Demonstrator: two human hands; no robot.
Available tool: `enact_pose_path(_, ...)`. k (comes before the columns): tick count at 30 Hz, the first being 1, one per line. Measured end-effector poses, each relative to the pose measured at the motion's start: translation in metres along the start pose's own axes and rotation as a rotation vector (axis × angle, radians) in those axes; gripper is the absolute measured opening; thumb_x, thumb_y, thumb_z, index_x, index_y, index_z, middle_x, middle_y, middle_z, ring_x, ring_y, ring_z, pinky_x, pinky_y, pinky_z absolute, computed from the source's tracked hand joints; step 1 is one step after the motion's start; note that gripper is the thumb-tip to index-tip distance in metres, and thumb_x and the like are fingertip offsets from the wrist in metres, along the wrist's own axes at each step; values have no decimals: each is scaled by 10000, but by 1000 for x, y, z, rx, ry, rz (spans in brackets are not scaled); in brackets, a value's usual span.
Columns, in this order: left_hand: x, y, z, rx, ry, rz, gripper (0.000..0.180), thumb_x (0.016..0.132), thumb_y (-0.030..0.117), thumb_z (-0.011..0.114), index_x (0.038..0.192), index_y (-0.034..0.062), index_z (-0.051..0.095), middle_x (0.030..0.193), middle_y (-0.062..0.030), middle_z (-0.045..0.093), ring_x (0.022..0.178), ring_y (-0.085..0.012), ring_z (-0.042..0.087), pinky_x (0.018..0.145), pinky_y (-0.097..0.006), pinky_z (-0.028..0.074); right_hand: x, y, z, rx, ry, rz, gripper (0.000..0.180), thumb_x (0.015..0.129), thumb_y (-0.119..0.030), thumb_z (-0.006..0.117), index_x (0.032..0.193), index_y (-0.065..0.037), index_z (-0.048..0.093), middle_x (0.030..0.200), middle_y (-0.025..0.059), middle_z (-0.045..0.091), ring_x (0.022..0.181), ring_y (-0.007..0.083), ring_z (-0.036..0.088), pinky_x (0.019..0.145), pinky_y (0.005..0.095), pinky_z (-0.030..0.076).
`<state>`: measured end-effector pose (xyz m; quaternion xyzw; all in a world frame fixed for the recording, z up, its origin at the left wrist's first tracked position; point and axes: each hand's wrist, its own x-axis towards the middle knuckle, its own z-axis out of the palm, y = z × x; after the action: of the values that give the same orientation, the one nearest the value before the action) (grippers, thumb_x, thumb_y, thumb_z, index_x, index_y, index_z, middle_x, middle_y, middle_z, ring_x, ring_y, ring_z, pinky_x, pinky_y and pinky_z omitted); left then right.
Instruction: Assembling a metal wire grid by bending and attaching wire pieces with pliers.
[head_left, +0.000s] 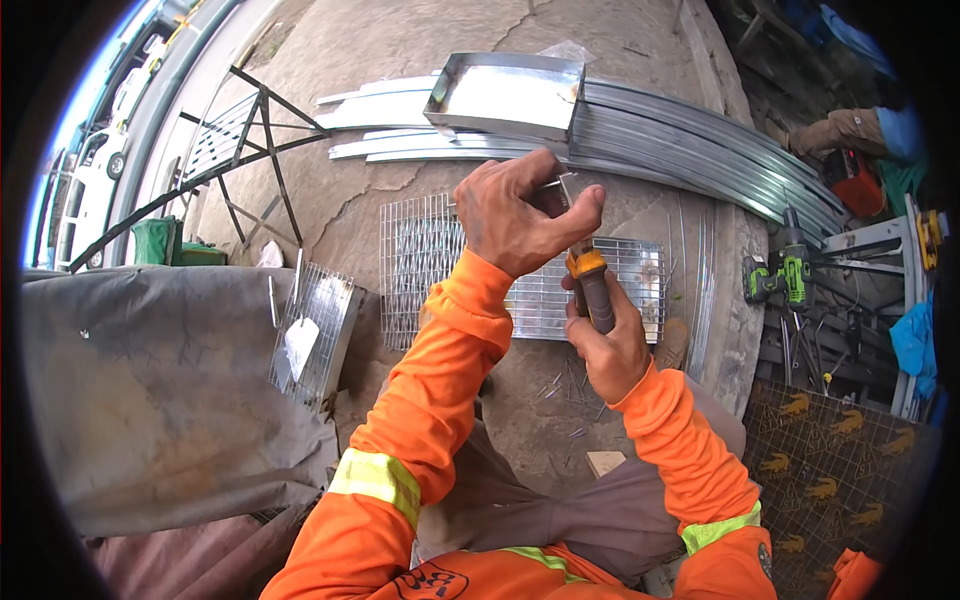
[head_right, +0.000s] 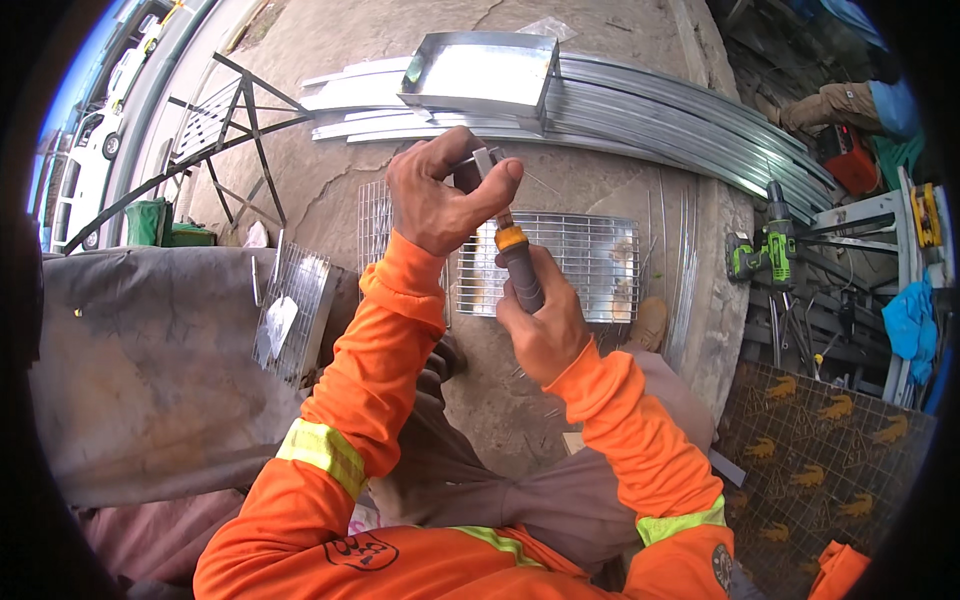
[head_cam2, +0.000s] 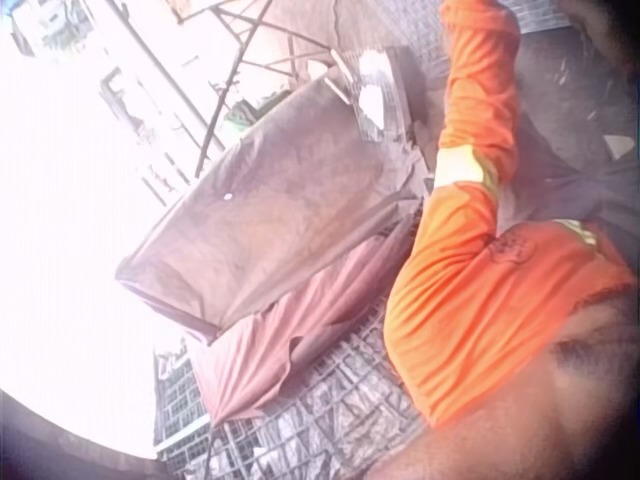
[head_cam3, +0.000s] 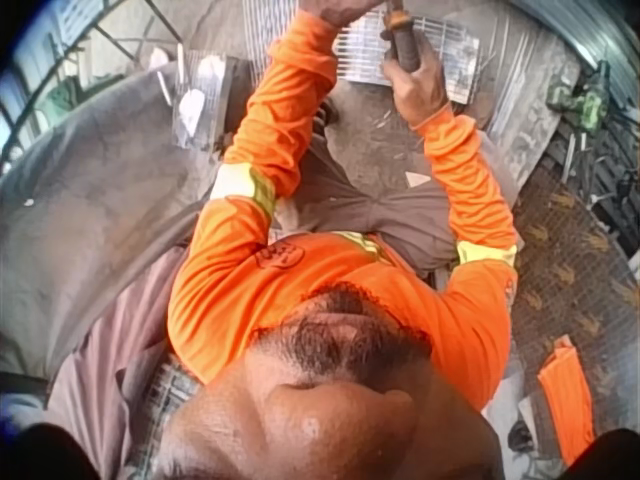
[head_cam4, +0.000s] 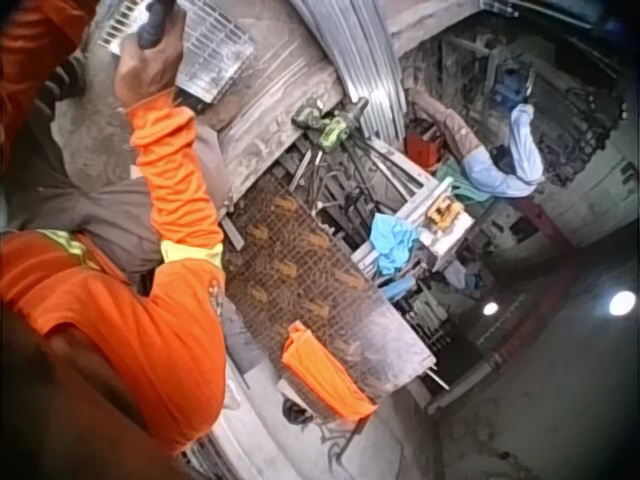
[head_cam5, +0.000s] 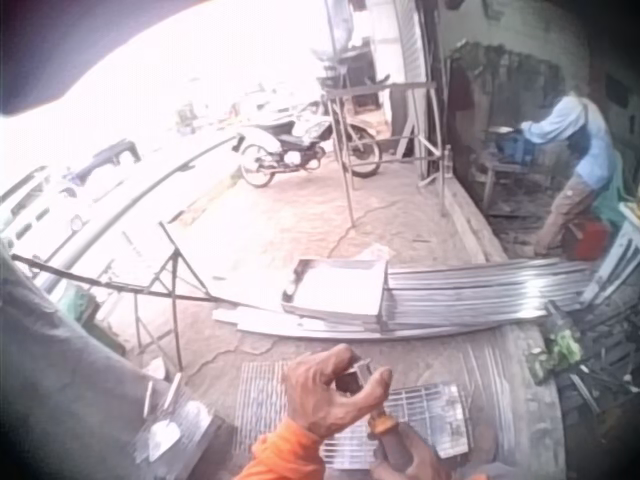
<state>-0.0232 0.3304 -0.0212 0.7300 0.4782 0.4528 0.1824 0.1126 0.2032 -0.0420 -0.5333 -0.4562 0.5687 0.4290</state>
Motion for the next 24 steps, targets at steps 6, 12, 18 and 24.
enact_pose_path(6, 4, 5, -2, -117, 27, 16, 402, 661, 316, 755, 559, 100, 432, 478, -13, 464, 440, -203, 447, 509, -341, 374, -5, -9, 5, 21, -19, -48, 325, 861, -20, 543, 1186, -31, 535, 884, 55, 521, 764, 137, 522, 727, 312, 464)
enact_pose_path(12, 8, 17, -7, -248, 16, -33, 431, 643, 306, 753, 598, 64, 399, 544, -58, 408, 513, -226, 373, 522, -372, 330, -12, -17, 10, 177, -86, -20, 345, 855, -16, 550, 1196, -52, 518, 874, 14, 496, 738, 102, 479, 686, 279, 434)
enact_pose_path(18, 11, 1, -7, -261, -72, 19, 451, 708, 362, 790, 625, 57, 467, 556, -56, 454, 538, -205, 439, 552, -356, 359, -7, -16, 16, 298, -118, 65, 431, 850, -85, 533, 1268, 11, 480, 831, 34, 513, 695, 111, 484, 644, 288, 434)
enact_pose_path(24, 9, -16, 2, -214, -111, 131, 149, 942, 161, 693, 988, 20, 686, 897, -85, 728, 800, -167, 667, 741, -315, 530, 8, -3, -2, 624, -62, 272, 433, 884, -125, 562, 1285, 29, 510, 859, 76, 565, 680, 158, 569, 603, 323, 488)
